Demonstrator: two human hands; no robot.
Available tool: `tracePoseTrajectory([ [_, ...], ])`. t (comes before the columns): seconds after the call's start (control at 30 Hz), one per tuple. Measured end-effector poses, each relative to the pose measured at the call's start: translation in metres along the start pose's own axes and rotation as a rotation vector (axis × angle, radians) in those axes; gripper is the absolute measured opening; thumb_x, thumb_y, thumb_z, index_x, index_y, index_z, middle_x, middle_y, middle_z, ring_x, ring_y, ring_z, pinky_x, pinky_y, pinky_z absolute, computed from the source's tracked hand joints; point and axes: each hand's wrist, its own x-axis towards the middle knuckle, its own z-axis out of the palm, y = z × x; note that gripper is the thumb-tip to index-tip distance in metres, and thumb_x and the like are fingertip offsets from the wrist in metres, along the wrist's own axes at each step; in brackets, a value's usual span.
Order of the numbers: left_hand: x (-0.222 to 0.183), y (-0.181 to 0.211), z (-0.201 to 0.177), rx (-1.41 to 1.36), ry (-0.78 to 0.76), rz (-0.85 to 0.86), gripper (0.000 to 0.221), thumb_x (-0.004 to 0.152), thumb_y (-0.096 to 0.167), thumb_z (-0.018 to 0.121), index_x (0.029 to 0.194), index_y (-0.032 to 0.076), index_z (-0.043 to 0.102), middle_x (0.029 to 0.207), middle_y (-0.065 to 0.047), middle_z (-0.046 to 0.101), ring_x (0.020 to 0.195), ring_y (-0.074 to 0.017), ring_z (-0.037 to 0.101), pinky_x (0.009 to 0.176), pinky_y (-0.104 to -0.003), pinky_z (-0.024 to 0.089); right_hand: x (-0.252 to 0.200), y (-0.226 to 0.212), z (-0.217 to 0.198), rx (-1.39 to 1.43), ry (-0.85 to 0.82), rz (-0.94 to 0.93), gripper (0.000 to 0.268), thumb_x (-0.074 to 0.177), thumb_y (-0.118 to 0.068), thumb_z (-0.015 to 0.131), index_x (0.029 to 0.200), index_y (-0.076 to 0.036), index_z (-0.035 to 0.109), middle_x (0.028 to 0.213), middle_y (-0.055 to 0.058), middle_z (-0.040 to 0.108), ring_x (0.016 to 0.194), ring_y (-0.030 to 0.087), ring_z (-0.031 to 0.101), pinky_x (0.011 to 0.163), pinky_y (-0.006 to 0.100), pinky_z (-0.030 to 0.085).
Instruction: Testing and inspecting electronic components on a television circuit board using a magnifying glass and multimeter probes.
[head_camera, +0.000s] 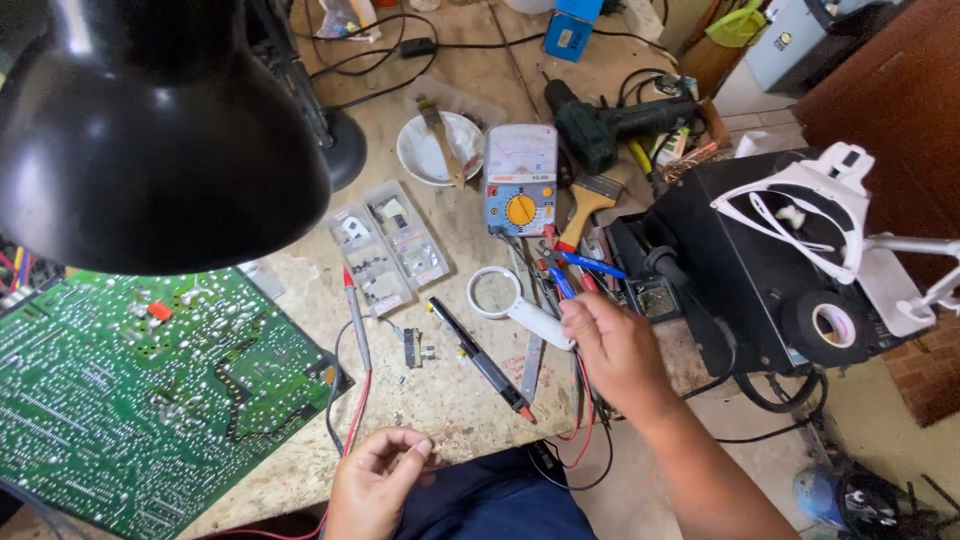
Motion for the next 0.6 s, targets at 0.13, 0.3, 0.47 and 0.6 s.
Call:
tracePoseTrajectory([
  [0.13,-0.001,-0.007,-0.002,0.055,0.052,0.030,0.010,0.084,0.000,0.078,0.092,-0.007,0.079,0.072,-0.021,0.079,0.067,-0.0239,0.076,0.054,-0.037,0.066,-0.006,0.030,-0.018,-0.422,0.008,0.221,0.034,0.103,-0.036,0.052,0.130,-0.021,0.064,0.120,0.006,0.072,0.100,0.036,0.070,0.066,0.055,0.055],
  [0.3,-0.020,0.017,0.008,0.573,0.276,0.443,0.005,0.076,0.017,0.085,0.081,0.015,0.086,0.078,0.003,0.082,0.061,-0.0041,0.070,0.063,-0.019,0.058,-0.037,0.035,-0.010,-0.354,-0.006,0.154,0.020,0.096,-0.032,0.065,0.112,-0.025,0.075,0.098,-0.004,0.077,0.079,0.025,0.072,0.055,0.045,0.050],
  [0.47,-0.021,0.014,0.015,0.597,0.313,0.632,0.010,0.078,0.014,0.085,0.086,0.012,0.079,0.080,0.000,0.080,0.069,-0.0058,0.072,0.065,-0.020,0.057,-0.049,0.009,0.033,-0.304,-0.099,0.010,0.027,0.096,-0.026,0.063,0.118,-0.014,0.074,0.109,0.003,0.078,0.079,0.025,0.074,0.054,0.041,0.058],
  [0.6,-0.019,0.007,0.012,0.522,0.355,0.437,0.025,0.078,0.017,0.086,0.100,0.011,0.076,0.086,-0.001,0.083,0.074,-0.0067,0.077,0.069,-0.021,0.060,-0.044,0.010,0.080,-0.580,0.108,-0.052,0.039,0.090,-0.040,0.074,0.122,-0.017,0.073,0.093,0.008,0.077,0.065,0.034,0.070,0.044,0.050,0.054],
])
